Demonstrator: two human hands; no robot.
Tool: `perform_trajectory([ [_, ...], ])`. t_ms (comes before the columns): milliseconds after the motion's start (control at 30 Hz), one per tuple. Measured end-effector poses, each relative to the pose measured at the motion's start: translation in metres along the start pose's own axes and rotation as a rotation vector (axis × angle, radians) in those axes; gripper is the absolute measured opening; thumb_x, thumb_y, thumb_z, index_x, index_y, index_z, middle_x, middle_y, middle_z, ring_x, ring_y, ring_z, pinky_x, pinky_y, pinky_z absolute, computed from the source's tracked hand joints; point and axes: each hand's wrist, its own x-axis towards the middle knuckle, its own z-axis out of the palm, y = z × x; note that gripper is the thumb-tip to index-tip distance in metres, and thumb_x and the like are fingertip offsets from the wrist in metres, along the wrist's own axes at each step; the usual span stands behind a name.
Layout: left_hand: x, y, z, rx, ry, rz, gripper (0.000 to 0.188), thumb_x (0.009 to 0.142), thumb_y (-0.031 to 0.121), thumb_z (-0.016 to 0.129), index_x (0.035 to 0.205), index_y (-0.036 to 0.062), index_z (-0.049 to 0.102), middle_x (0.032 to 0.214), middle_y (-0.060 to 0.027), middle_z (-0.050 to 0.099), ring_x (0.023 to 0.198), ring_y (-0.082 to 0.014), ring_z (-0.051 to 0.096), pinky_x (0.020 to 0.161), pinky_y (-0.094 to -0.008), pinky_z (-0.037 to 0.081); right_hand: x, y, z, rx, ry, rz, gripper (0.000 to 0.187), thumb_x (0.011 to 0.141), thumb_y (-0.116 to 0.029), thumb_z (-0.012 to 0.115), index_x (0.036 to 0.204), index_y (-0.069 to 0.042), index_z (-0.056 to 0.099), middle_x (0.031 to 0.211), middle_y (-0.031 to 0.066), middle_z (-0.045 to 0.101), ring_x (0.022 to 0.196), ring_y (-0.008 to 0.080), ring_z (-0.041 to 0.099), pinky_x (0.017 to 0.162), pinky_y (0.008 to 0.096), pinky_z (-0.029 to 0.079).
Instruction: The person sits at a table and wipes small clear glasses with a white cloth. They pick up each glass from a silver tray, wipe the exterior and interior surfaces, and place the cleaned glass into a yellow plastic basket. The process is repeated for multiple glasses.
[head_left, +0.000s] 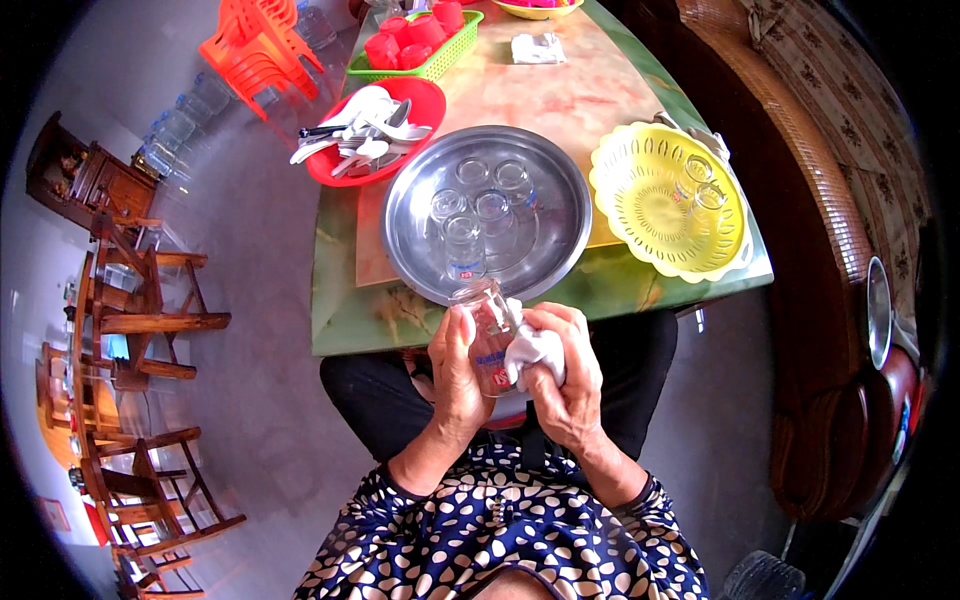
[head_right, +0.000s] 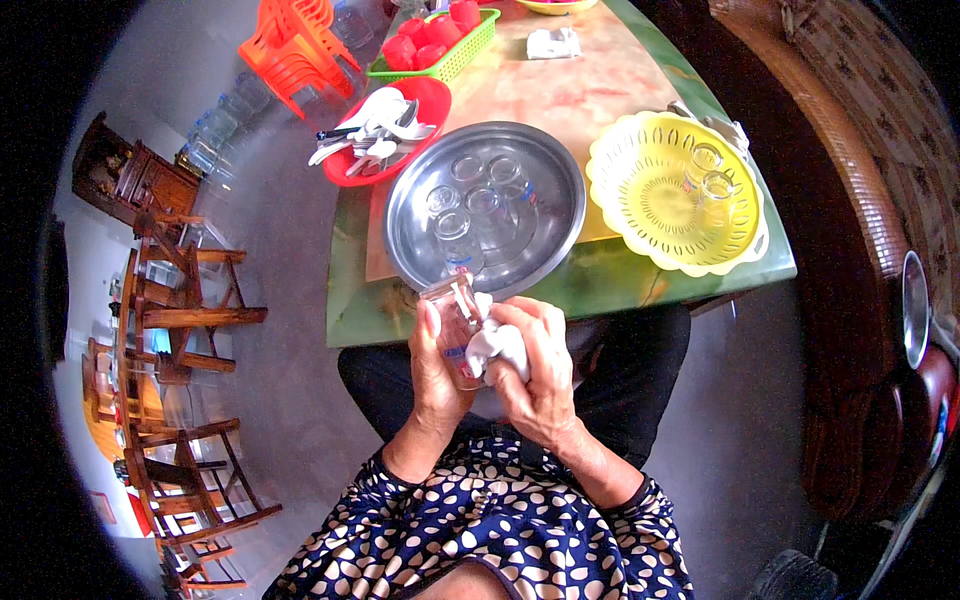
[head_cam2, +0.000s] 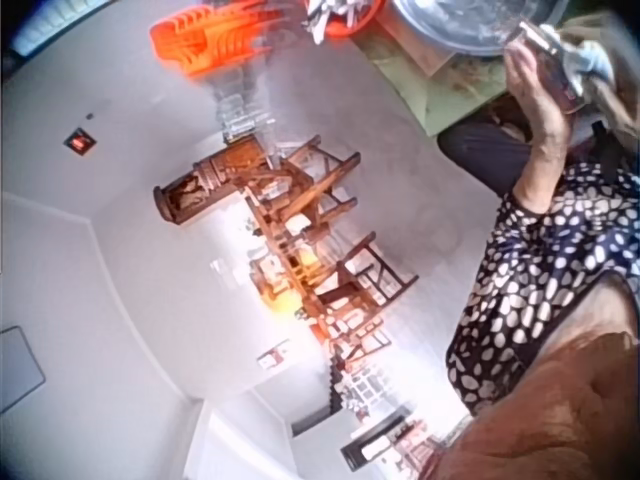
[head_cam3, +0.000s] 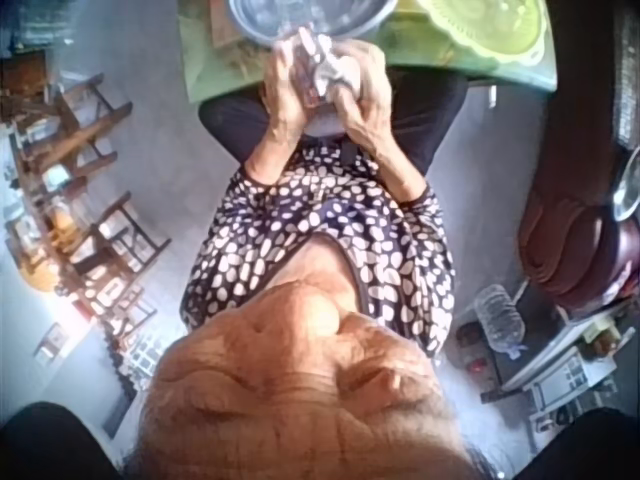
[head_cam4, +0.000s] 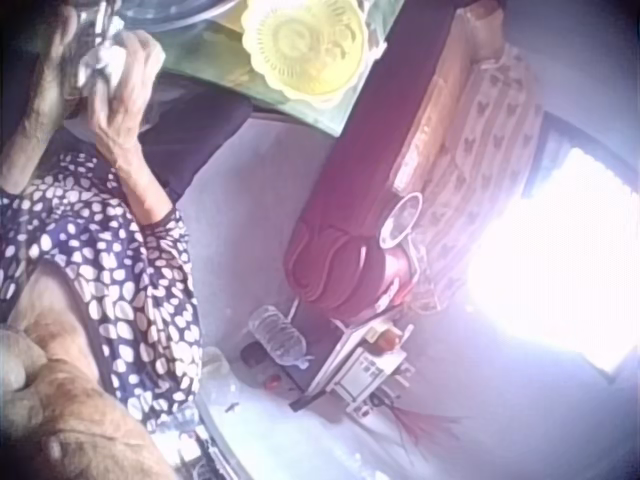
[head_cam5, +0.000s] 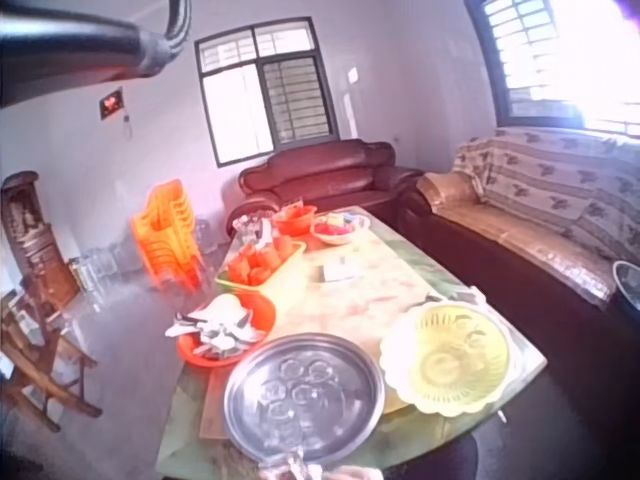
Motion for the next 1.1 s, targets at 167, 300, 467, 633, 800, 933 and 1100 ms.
perform_trajectory([
  [167,-0.006,0.002,-0.004,0.183,-0.04,0.046,0.047,0.098,0.037,0.041,0.123,-0.0025,0.048,0.106,-0.0058,0.057,0.096,-0.0108,0.053,0.085,-0.0249,0.042,0.003,-0.017,0.006,-0.297,0.0,-0.324,0.052,0.06,-0.005,0.07,0.11,-0.001,0.055,0.106,0.017,0.051,0.1,0.036,0.048,0.088,0.0451,0.039],
  [300,-0.009,0.001,0.003,0.14,-0.084,0.009,0.046,0.099,0.031,0.041,0.13,-0.0026,0.044,0.115,-0.0063,0.056,0.103,-0.0107,0.053,0.09,-0.0254,0.041,0.01,-0.014,0.005,-0.213,0.015,-0.25,0.056,0.058,-0.002,0.069,0.112,-0.001,0.053,0.11,0.0187,0.049,0.103,0.037,0.047,0.09,0.0455,0.039],
  [467,-0.011,0.0,0.003,0.16,-0.161,0.042,0.062,0.091,0.047,0.052,0.127,-0.0029,0.045,0.12,-0.0092,0.054,0.108,-0.0177,0.054,0.094,-0.0344,0.042,0.022,0.005,0.001,0.313,-0.019,0.255,0.034,0.087,-0.017,0.048,0.117,0.0,0.047,0.113,0.0167,0.048,0.104,0.0262,0.05,0.091,0.0348,0.04],
  [633,-0.007,-0.004,0.003,0.197,-0.067,0.1,0.052,0.094,0.039,0.049,0.125,-0.0022,0.044,0.117,-0.0094,0.055,0.105,-0.0168,0.054,0.093,-0.0323,0.043,0.02,0.012,0.003,0.344,-0.044,0.289,0.034,0.088,-0.015,0.05,0.119,-0.001,0.046,0.11,0.0144,0.05,0.1,0.0223,0.052,0.088,0.0319,0.042],
  [800,0.001,-0.002,-0.002,0.162,0.065,0.139,0.034,0.095,0.027,0.05,0.116,0.0003,0.046,0.103,-0.008,0.059,0.092,-0.0113,0.057,0.079,-0.0245,0.047,0.004,0.004,0.006,-0.098,-0.046,-0.087,0.058,0.066,-0.004,0.062,0.122,0.001,0.048,0.119,0.0212,0.046,0.111,0.0383,0.043,0.096,0.0447,0.035],
  [933,0.002,0.005,0.0,0.423,0.013,0.14,0.043,0.097,0.041,0.04,0.108,0.0023,0.052,0.097,-0.0067,0.058,0.086,-0.013,0.056,0.076,-0.028,0.046,-0.005,-0.007,0.006,-0.318,-0.054,-0.292,0.065,0.06,-0.006,0.07,0.122,-0.003,0.051,0.118,0.017,0.049,0.107,0.0364,0.046,0.094,0.047,0.036],
  [1100,-0.005,0.002,0.007,0.201,0.108,-0.045,0.046,0.097,0.042,0.034,0.114,0.0032,0.052,0.102,-0.0055,0.059,0.092,-0.014,0.057,0.081,-0.0294,0.047,0.004,-0.001,0.008,-0.142,0.003,-0.172,0.058,0.059,-0.001,0.068,0.115,-0.002,0.052,0.113,0.018,0.049,0.106,0.0358,0.046,0.092,0.0439,0.038],
])
